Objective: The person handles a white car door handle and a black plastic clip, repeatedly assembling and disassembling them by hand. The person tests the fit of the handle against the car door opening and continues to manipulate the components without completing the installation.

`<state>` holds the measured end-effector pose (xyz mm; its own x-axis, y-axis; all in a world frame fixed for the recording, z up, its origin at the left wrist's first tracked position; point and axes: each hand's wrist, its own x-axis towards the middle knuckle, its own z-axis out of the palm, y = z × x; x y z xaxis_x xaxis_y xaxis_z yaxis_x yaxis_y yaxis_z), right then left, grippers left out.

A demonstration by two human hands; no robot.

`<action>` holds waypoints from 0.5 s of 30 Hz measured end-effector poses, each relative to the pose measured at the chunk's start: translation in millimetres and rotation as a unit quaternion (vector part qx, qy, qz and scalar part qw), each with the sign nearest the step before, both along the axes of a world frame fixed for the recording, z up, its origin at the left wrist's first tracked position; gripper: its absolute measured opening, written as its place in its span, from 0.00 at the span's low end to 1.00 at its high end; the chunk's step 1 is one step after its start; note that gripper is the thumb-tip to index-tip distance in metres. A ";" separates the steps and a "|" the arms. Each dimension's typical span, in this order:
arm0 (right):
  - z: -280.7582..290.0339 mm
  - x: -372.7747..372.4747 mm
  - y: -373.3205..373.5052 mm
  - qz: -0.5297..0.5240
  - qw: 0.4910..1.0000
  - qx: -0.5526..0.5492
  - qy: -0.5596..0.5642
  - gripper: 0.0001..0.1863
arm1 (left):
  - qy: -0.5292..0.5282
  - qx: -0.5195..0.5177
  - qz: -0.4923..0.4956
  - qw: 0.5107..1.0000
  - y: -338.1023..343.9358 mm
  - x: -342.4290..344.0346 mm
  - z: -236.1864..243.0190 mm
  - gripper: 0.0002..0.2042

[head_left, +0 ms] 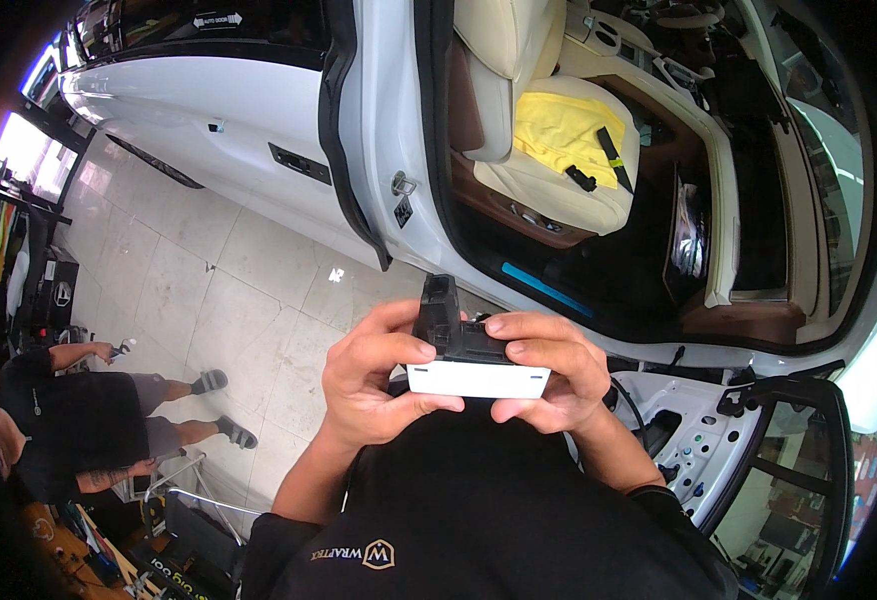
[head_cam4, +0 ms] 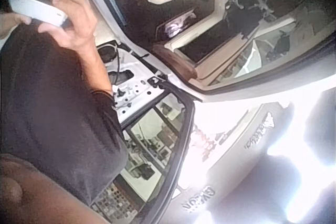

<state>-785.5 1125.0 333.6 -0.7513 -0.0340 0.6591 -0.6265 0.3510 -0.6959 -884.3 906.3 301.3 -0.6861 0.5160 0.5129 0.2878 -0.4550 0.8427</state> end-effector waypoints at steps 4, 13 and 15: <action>2.3 3.1 -3.3 -0.008 1.000 -0.004 -0.023 0.34 | -0.019 0.025 -0.001 1.000 2.6 2.2 3.5 0.27; 6.9 6.2 -1.5 0.012 0.999 0.021 -0.025 0.33 | -0.008 0.019 -0.039 0.999 -3.7 -0.3 0.4 0.29; 7.4 7.6 -1.5 0.013 0.999 0.021 -0.031 0.32 | 0.011 0.002 -0.044 0.999 -6.6 -1.8 0.3 0.31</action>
